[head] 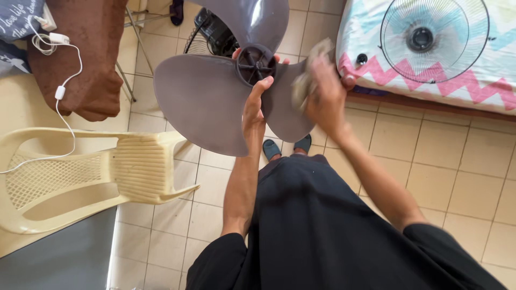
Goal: The person sits on the floor and cleans a disassembled pedestal fan. They wipe the fan blades and central hub with a cloth, set the blade assembly aside, wipe the fan guard and motor housing, then clean a small round black cap component with the cloth.
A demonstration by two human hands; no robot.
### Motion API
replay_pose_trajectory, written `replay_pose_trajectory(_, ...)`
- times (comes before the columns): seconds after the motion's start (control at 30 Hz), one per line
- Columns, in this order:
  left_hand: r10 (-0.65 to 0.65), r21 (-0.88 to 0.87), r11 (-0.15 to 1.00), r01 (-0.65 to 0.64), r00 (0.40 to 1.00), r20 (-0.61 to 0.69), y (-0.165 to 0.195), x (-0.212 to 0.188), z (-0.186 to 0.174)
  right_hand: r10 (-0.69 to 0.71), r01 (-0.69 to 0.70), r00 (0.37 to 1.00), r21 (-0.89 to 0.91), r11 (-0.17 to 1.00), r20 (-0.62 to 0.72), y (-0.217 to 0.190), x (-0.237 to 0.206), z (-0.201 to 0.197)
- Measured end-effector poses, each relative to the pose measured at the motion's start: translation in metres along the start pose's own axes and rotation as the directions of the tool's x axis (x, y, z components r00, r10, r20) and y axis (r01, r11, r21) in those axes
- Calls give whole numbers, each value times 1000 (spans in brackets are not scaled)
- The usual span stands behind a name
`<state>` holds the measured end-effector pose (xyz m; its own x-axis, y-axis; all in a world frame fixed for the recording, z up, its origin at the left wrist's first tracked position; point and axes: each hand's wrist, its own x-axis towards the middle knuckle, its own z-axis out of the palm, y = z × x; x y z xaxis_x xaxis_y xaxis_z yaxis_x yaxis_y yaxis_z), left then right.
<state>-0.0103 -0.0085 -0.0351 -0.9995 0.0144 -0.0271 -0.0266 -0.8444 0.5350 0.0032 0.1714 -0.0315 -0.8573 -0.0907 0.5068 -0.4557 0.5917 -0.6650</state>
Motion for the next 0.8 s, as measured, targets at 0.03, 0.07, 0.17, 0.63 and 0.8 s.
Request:
replay_pose_trajectory(0.03,43,60,997,-43,999,-1,0,2,0,-105,105,994,6,994,2,-10,-8,4)
replay_pose_trajectory(0.07,-37,-11,999,37,999,-16,-1,4,0,-206,206,979,11,978,5,-25,-20,10)
replay_pose_trajectory(0.17,-99,-48,994,99,995,-1,-3,10,-2,-224,219,971,56,974,88,-47,-34,21)
replay_pose_trajectory(0.63,-271,796,602,64,954,128,8,64,-61,239,-329,834,101,939,497,3,25,-18)
replay_pose_trajectory(0.8,-302,969,-208,132,934,-192,-14,86,-85,258,-262,931,-20,965,257,13,-1,18)
